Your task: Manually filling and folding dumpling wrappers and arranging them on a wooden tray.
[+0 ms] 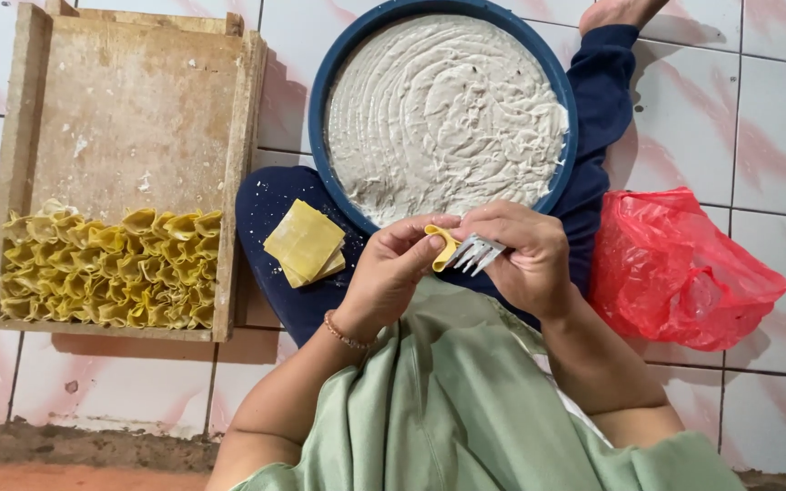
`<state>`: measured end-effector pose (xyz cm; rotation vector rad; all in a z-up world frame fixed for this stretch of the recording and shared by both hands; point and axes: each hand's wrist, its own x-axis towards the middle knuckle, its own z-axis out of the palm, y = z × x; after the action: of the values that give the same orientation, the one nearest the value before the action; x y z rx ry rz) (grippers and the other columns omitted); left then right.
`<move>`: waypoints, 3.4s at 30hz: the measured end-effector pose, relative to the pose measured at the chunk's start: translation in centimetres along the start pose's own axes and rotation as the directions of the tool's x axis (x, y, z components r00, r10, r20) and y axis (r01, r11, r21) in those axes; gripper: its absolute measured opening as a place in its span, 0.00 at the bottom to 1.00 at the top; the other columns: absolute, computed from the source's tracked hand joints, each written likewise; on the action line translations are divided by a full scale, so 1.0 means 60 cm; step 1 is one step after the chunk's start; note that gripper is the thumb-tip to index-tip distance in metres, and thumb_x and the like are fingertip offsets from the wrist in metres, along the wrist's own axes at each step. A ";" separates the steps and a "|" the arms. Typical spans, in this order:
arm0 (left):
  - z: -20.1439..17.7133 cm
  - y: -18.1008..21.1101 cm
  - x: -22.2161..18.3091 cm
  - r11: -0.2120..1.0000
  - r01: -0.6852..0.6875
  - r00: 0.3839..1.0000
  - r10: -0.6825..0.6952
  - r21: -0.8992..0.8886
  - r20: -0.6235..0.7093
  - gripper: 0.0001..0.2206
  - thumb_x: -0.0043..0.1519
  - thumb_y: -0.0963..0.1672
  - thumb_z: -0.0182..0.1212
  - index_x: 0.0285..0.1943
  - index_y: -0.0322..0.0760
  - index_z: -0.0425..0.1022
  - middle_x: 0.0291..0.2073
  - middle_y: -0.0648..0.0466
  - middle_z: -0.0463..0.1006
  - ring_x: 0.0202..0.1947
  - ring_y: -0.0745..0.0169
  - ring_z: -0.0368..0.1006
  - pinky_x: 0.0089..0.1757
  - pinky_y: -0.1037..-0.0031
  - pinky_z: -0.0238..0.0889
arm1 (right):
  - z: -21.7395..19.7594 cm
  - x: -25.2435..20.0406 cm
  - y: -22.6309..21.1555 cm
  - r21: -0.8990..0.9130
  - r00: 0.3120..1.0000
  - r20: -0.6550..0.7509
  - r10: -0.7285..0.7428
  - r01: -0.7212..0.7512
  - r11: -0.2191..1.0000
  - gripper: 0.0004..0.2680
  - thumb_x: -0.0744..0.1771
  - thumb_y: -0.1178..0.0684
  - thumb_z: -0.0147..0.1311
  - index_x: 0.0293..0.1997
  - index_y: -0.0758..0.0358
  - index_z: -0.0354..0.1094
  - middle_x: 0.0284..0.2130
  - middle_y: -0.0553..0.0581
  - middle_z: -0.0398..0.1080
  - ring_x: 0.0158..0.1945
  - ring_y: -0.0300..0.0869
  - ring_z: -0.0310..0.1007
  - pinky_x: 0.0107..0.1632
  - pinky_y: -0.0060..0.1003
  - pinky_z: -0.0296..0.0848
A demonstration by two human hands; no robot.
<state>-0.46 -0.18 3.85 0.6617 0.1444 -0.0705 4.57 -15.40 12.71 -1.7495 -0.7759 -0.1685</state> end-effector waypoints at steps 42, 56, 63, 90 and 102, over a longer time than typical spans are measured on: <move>-0.024 0.010 -0.002 0.986 0.140 0.981 -0.151 -0.092 -0.120 0.14 0.59 0.38 0.68 0.52 0.22 0.78 0.41 0.35 0.81 0.42 0.43 0.82 0.44 0.66 0.79 | -0.004 -0.042 0.057 0.116 0.910 0.006 0.414 -0.412 0.904 0.02 0.66 0.65 0.60 0.39 0.72 0.77 0.22 0.56 0.72 0.25 0.29 0.62 0.28 0.28 0.70; -0.003 0.025 -0.001 0.937 -0.129 0.969 0.189 0.325 -0.161 0.11 0.58 0.36 0.69 0.49 0.22 0.80 0.42 0.40 0.81 0.37 0.62 0.80 0.41 0.73 0.78 | 0.023 -0.033 0.029 0.107 0.908 -0.009 0.419 -0.416 0.903 0.05 0.65 0.60 0.63 0.41 0.73 0.77 0.25 0.62 0.76 0.28 0.31 0.69 0.29 0.29 0.74; -0.006 0.013 0.000 0.599 -0.438 0.835 0.547 0.670 0.057 0.13 0.60 0.35 0.67 0.53 0.30 0.81 0.47 0.39 0.78 0.50 0.51 0.77 0.50 0.63 0.73 | 0.052 -0.057 0.058 -0.136 0.929 -0.103 0.356 -0.368 0.920 0.07 0.61 0.57 0.70 0.35 0.64 0.74 0.13 0.51 0.59 0.17 0.35 0.59 0.22 0.30 0.64; -0.027 0.012 -0.002 0.551 -0.388 0.880 0.458 0.739 0.121 0.19 0.61 0.33 0.59 0.62 0.18 0.69 0.54 0.29 0.75 0.52 0.33 0.76 0.46 0.60 0.76 | 0.073 -0.013 0.062 -0.246 0.996 -0.081 0.034 -0.053 0.968 0.02 0.65 0.64 0.62 0.33 0.64 0.77 0.21 0.57 0.70 0.22 0.49 0.72 0.29 0.35 0.73; -0.088 0.015 0.010 0.994 -0.108 0.969 0.112 0.032 -0.219 0.11 0.64 0.35 0.56 0.54 0.31 0.64 0.49 0.33 0.78 0.43 0.39 0.81 0.44 0.66 0.79 | 0.028 -0.041 0.077 -0.068 0.923 -0.069 0.379 -0.384 0.921 0.04 0.67 0.63 0.58 0.42 0.70 0.78 0.24 0.62 0.77 0.32 0.39 0.78 0.36 0.36 0.77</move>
<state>-0.36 3.78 0.17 0.6954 0.3205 0.1091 4.90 -15.46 7.22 -1.9293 -0.3791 0.0181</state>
